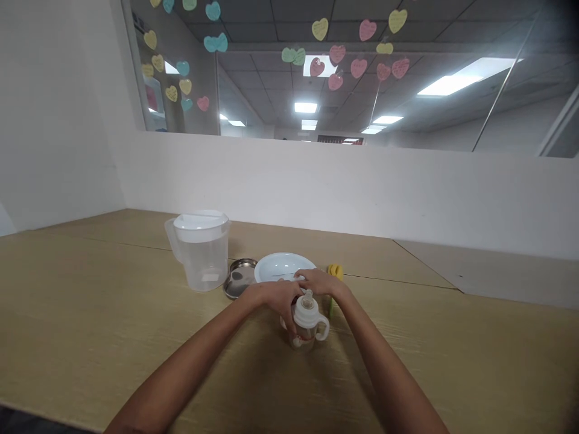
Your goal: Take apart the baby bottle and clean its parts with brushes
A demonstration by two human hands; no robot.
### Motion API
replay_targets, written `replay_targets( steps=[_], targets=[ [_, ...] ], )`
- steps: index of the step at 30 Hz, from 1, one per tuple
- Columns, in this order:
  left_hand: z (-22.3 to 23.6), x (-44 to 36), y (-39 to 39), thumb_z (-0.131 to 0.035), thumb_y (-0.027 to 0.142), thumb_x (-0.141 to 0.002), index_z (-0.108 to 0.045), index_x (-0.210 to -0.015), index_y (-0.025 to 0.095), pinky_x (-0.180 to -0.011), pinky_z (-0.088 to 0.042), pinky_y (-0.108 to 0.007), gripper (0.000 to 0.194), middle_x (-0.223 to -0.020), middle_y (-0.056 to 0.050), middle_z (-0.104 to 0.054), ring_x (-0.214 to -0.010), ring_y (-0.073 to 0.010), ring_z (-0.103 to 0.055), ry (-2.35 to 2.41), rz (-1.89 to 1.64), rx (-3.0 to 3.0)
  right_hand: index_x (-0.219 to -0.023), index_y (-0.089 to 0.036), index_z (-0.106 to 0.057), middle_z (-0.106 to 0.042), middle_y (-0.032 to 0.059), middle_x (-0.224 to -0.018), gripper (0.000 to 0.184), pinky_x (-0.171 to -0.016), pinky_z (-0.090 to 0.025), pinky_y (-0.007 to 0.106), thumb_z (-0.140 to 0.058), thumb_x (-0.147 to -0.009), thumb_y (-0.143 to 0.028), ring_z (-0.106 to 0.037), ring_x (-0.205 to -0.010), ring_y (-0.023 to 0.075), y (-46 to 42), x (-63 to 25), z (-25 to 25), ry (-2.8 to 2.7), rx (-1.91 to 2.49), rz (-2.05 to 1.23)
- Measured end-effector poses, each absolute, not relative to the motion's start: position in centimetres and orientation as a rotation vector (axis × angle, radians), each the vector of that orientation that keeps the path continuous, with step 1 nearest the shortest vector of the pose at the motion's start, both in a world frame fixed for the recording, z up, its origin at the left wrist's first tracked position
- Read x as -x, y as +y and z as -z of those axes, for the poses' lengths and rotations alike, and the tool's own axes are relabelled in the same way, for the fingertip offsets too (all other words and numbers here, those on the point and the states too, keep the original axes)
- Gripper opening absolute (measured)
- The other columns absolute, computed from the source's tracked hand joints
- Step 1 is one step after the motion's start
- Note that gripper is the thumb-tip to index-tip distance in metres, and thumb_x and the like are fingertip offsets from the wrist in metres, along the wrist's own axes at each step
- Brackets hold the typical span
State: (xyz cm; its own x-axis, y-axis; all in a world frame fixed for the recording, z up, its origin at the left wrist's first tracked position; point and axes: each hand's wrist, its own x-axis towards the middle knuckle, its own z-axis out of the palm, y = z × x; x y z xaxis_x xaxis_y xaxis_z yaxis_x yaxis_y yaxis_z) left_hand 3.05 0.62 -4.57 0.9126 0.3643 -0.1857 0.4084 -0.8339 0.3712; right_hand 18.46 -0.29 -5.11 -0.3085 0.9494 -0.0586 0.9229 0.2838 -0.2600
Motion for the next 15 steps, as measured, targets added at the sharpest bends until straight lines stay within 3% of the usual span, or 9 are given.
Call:
replay_targets(
  steps=[7, 15],
  targets=[
    [4.42, -2.94, 0.31, -0.08, 0.04, -0.043, -0.061, -0.081, 0.019, -0.068, -0.042, -0.027, 0.047, -0.088, 0.001, -0.065, -0.079, -0.0195, -0.058, 0.589, 0.131, -2.629, -0.101, -0.017, -0.062, -0.064, 0.0102, -0.104, 0.028, -0.071, -0.038, 0.026, -0.048, -0.079, -0.026, -0.059, -0.091, 0.0218, -0.05, -18.09, 5.67, -2.505, 1.81, -0.309],
    [4.97, -2.9, 0.77, -0.079, 0.042, -0.043, -0.061, -0.084, 0.02, -0.073, -0.042, -0.028, 0.05, -0.089, 0.002, -0.064, -0.082, -0.0199, -0.057, 0.565, 0.101, -2.632, -0.101, -0.016, -0.064, -0.064, 0.0107, -0.105, 0.028, -0.077, -0.039, 0.027, -0.048, -0.08, -0.025, -0.058, -0.094, 0.0217, -0.15, -17.98, 5.72, -2.53, 1.773, -0.229]
  ],
)
